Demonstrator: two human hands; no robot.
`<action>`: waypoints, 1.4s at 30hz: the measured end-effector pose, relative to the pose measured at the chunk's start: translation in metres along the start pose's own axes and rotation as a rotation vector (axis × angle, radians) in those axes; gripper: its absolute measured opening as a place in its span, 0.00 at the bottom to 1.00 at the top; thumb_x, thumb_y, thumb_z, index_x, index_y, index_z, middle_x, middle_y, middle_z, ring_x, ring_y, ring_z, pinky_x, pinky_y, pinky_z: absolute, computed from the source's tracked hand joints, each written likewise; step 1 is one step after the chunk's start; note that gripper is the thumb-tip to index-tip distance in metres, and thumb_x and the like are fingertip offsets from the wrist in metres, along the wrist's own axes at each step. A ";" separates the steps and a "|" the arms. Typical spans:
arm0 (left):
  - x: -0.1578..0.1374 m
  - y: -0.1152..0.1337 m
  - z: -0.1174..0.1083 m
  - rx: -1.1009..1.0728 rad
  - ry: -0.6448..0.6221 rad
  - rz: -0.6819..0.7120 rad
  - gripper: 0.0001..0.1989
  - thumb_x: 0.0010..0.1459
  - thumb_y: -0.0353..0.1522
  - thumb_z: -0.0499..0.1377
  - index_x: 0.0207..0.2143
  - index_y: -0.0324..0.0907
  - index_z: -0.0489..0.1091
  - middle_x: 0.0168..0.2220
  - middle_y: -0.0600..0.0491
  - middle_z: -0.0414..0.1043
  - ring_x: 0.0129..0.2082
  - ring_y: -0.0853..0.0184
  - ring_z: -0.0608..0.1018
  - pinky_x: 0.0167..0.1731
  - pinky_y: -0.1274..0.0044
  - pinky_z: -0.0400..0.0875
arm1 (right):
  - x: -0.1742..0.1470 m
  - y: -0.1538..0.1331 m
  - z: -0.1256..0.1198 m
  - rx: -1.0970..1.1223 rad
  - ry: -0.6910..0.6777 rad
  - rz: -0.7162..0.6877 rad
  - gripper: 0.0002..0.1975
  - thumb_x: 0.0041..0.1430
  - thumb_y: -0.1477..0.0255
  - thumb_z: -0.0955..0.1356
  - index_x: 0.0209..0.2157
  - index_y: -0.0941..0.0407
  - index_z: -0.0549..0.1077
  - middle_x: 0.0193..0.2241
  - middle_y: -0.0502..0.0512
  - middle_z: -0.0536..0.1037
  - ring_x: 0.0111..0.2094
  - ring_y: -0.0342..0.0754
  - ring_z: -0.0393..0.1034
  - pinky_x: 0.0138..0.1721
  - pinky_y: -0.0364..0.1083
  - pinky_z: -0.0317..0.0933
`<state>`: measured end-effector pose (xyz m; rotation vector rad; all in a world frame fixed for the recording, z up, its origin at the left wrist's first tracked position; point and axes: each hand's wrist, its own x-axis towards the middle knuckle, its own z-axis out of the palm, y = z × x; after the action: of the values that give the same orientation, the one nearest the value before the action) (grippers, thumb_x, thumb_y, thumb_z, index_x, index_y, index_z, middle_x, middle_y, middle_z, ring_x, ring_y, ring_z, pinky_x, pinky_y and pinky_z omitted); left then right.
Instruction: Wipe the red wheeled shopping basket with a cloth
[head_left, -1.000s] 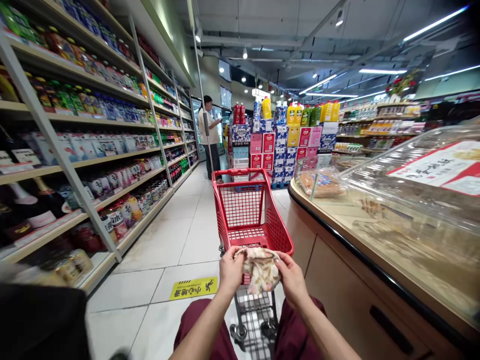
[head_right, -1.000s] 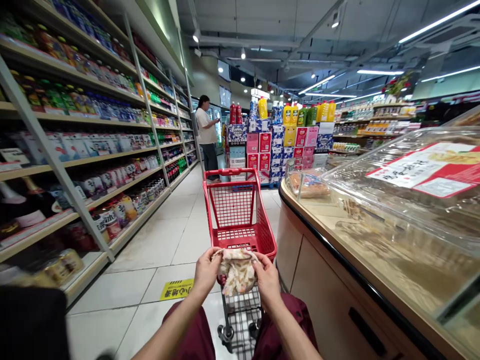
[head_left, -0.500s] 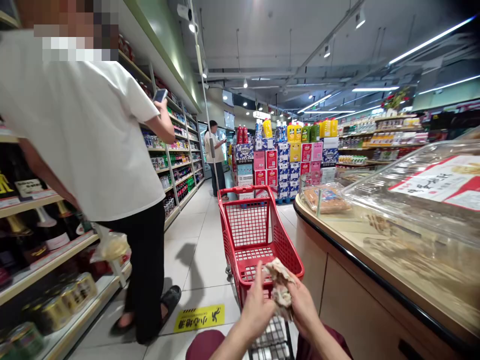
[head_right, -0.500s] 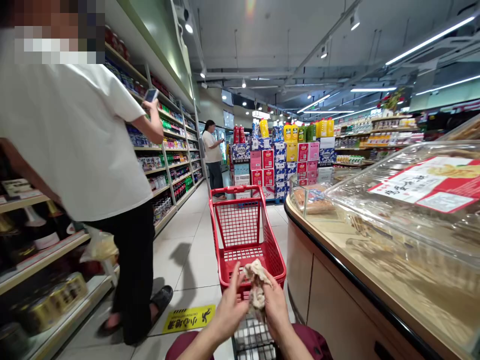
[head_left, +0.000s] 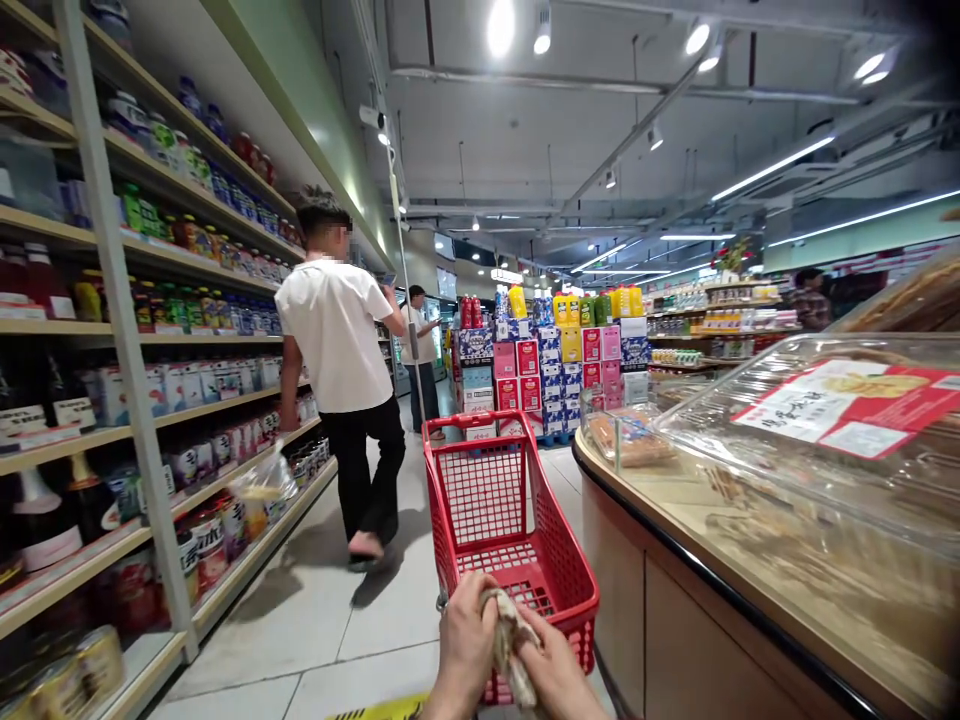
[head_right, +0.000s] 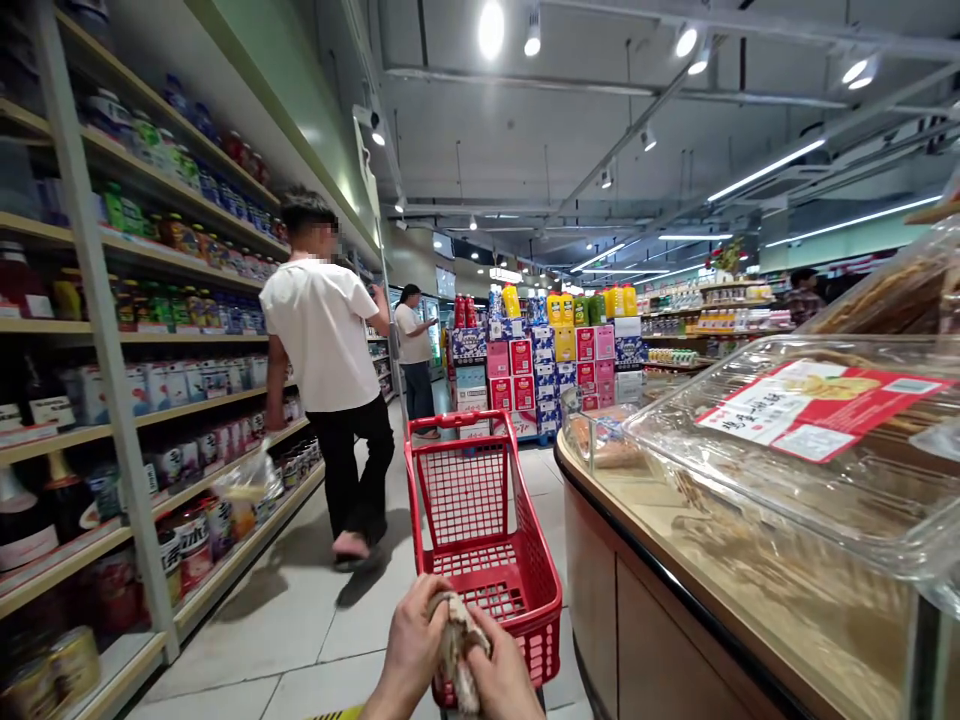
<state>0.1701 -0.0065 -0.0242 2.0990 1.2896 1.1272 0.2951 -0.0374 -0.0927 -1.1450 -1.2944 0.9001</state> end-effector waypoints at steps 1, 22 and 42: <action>0.003 0.007 -0.006 0.043 -0.007 0.020 0.08 0.49 0.28 0.47 0.27 0.43 0.65 0.29 0.54 0.69 0.31 0.69 0.71 0.34 0.76 0.63 | 0.002 -0.003 -0.006 -0.109 0.041 -0.055 0.16 0.45 0.68 0.64 0.38 0.53 0.75 0.40 0.56 0.74 0.43 0.53 0.67 0.44 0.50 0.59; -0.030 0.005 0.030 -0.352 -0.152 -0.146 0.28 0.39 0.29 0.58 0.48 0.40 0.63 0.48 0.46 0.67 0.48 0.61 0.69 0.50 0.70 0.61 | -0.008 -0.057 -0.017 0.612 0.081 0.171 0.20 0.41 0.58 0.70 0.33 0.57 0.72 0.25 0.53 0.76 0.30 0.50 0.71 0.34 0.46 0.64; -0.017 0.002 0.022 -0.960 -0.550 -0.572 0.24 0.51 0.48 0.47 0.41 0.41 0.67 0.34 0.48 0.74 0.38 0.61 0.75 0.39 0.68 0.67 | -0.003 -0.014 -0.033 -0.653 -0.084 -0.512 0.25 0.51 0.78 0.61 0.52 0.52 0.64 0.53 0.57 0.65 0.53 0.48 0.60 0.52 0.48 0.57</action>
<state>0.1849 -0.0214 -0.0428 1.0921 0.7499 0.6283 0.3258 -0.0474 -0.0776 -1.1728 -1.9134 0.1377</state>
